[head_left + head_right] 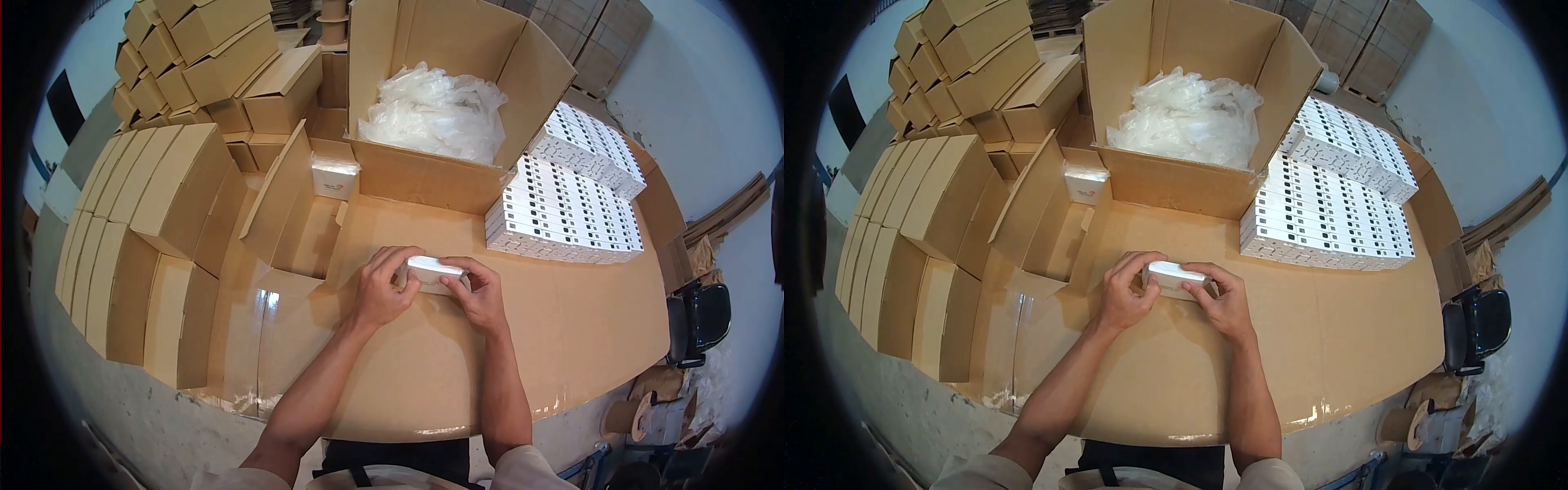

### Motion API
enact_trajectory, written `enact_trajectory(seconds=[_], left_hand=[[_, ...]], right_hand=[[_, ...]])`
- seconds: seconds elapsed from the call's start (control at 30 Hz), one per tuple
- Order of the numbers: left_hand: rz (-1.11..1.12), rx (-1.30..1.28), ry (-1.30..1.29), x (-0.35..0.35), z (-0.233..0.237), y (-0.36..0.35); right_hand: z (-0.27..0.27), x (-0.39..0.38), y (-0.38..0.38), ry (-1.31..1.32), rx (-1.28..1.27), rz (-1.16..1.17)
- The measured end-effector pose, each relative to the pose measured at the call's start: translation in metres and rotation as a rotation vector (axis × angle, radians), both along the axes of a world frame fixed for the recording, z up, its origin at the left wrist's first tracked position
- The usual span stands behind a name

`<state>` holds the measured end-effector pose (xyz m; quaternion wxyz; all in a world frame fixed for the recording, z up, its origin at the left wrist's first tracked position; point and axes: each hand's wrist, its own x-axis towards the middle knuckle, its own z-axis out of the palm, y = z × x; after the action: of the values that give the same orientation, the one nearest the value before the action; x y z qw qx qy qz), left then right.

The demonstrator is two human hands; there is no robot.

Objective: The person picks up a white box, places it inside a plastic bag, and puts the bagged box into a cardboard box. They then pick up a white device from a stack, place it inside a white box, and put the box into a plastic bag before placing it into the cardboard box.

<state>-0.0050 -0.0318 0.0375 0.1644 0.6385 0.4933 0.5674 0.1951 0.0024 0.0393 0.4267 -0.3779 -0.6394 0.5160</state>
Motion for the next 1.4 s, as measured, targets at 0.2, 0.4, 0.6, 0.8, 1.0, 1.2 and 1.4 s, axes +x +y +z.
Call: enact_trajectory(seconds=[0.2, 0.4, 0.6, 0.8, 1.0, 1.2, 1.4], left_hand=[[-0.011, -0.008, -0.017, 0.001, -0.003, 0.001], [-0.033, 0.004, 0.009, 0.002, -0.001, 0.000], [-0.053, -0.076, -0.017, 0.001, -0.012, -0.003], [0.045, -0.230, 0.027, -0.008, -0.032, -0.028], [0.014, -0.289, 0.235, -0.019, -0.022, -0.086], [0.016, -0.419, 0.447, -0.029, 0.005, -0.145], [0.010, -0.439, 0.427, -0.032, 0.000, -0.161]], right_hand=[[-0.002, 0.004, 0.003, -0.084, 0.106, -0.029], [0.012, 0.007, 0.001, -0.254, 0.310, -0.118], [0.013, 0.014, -0.002, -0.267, 0.225, -0.126], [0.001, 0.016, 0.006, -0.094, 0.173, -0.182], [0.009, -0.008, 0.018, -0.037, 0.186, -0.231], [0.043, -0.050, 0.048, -0.014, 0.329, -0.187], [0.067, -0.110, 0.074, 0.111, 0.364, -0.086]])
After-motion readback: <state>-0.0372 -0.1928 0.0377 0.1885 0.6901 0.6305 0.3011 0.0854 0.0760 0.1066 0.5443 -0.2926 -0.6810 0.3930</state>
